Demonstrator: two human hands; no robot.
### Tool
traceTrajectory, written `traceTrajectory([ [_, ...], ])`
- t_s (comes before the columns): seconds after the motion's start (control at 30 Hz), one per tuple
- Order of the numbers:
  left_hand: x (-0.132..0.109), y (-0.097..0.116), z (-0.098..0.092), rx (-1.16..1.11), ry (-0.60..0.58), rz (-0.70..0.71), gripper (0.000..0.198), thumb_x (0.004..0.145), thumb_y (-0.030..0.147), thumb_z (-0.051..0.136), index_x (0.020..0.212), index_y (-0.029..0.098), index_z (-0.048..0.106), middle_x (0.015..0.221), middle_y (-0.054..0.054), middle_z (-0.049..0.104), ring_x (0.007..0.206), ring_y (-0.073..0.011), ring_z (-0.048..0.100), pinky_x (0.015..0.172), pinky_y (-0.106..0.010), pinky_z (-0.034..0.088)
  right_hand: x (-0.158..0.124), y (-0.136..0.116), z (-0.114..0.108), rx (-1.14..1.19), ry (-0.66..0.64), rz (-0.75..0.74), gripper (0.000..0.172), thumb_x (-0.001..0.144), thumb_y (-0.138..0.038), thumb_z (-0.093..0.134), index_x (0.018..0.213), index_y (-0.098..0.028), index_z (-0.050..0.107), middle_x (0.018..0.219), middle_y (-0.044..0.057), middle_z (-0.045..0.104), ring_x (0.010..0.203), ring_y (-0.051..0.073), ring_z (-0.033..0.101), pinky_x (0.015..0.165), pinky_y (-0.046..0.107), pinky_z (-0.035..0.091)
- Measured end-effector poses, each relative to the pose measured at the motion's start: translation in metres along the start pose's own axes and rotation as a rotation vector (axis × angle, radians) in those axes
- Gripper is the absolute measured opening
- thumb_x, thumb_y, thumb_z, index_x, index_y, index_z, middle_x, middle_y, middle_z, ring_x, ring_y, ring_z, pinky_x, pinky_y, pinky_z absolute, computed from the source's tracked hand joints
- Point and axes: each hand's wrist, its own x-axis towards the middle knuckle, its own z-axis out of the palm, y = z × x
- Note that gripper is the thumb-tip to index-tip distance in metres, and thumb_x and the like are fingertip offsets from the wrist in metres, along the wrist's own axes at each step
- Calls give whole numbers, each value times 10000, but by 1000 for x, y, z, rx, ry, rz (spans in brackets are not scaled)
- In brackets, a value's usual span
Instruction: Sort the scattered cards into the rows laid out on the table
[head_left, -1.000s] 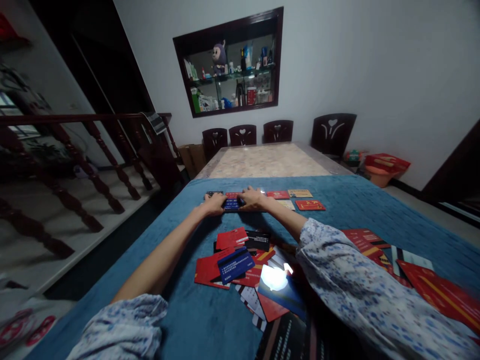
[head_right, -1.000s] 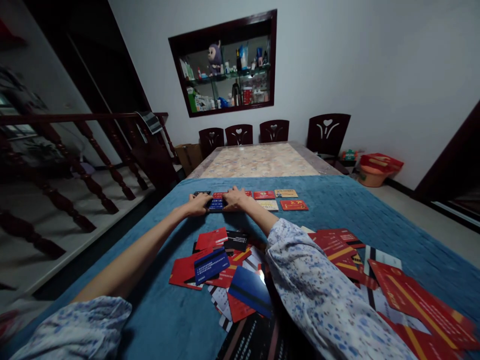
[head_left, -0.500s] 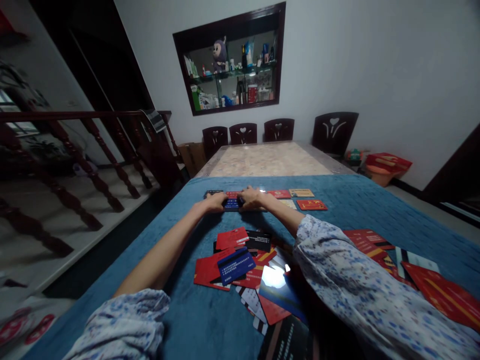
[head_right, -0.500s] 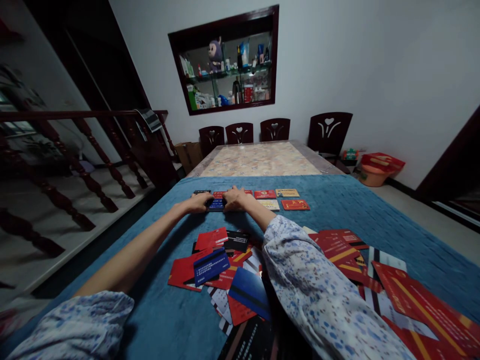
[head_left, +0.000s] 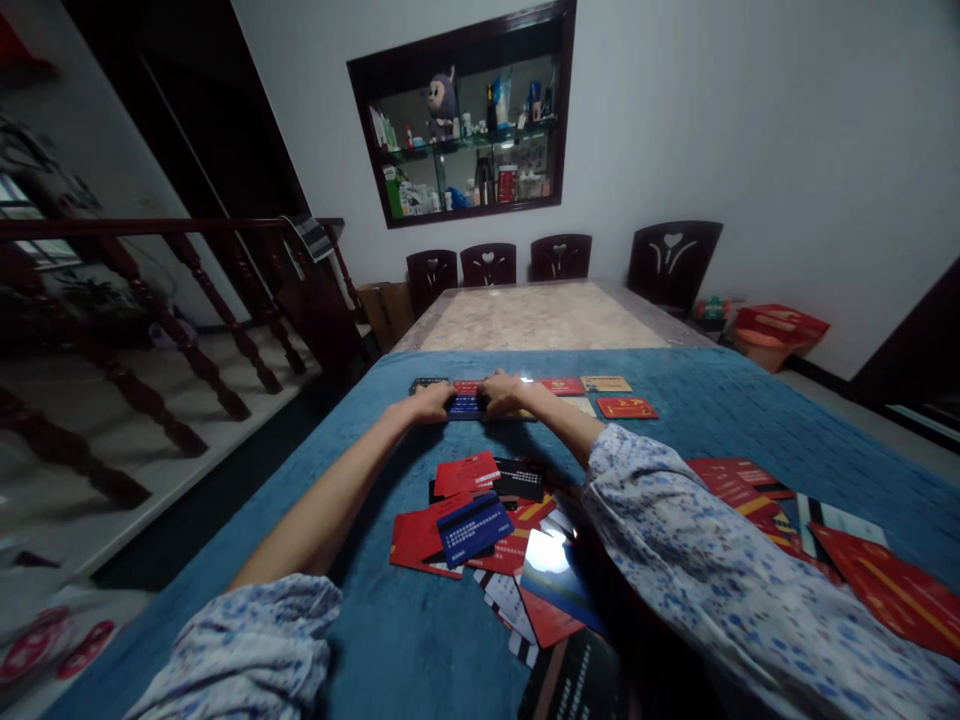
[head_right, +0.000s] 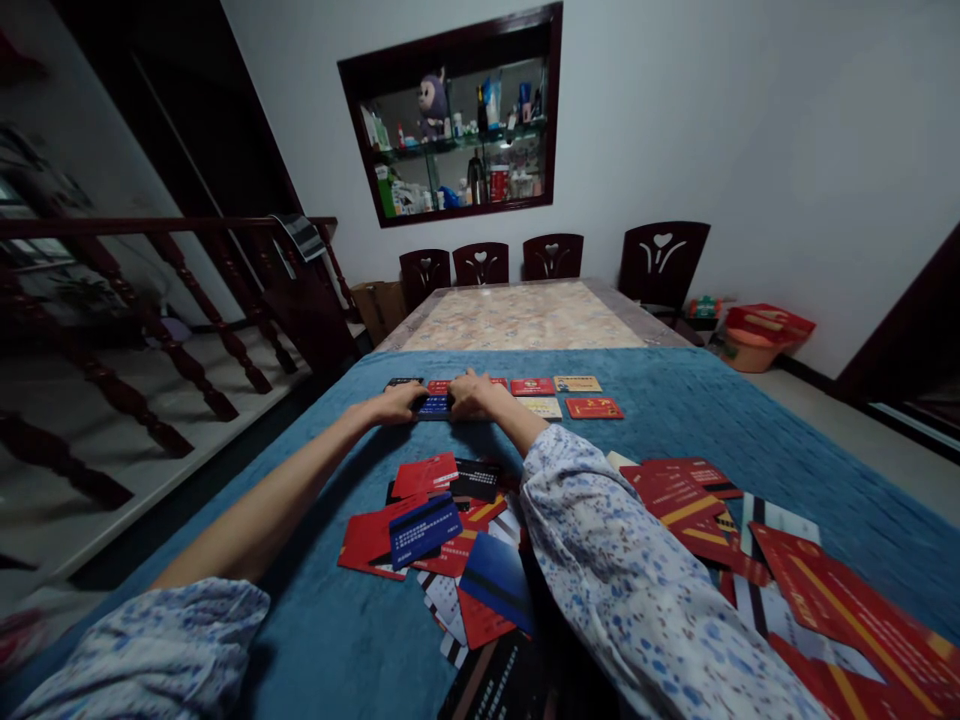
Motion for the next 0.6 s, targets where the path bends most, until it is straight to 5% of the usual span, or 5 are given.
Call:
traceTrajectory([
  [0.27, -11, 2, -1, -65, 44, -29, 588, 744, 196, 647, 1318, 246, 524, 1374, -113, 532, 1292, -312, 478, 1034, -434, 404, -10, 2, -5, 20, 60, -23, 560, 717, -437, 734, 1232, -229, 667, 1285, 168, 609, 1222, 393, 475, 917, 513, 464],
  [0.6, -52, 4, 22, -210, 333, -12, 428, 860, 144, 522, 1285, 175, 565, 1358, -137, 551, 1263, -303, 508, 1048, -498, 341, -50, -6, -6, 51, 264, -112, 462, 833, -363, 636, 1278, -238, 627, 1243, 154, 603, 1159, 349, 440, 893, 465, 416],
])
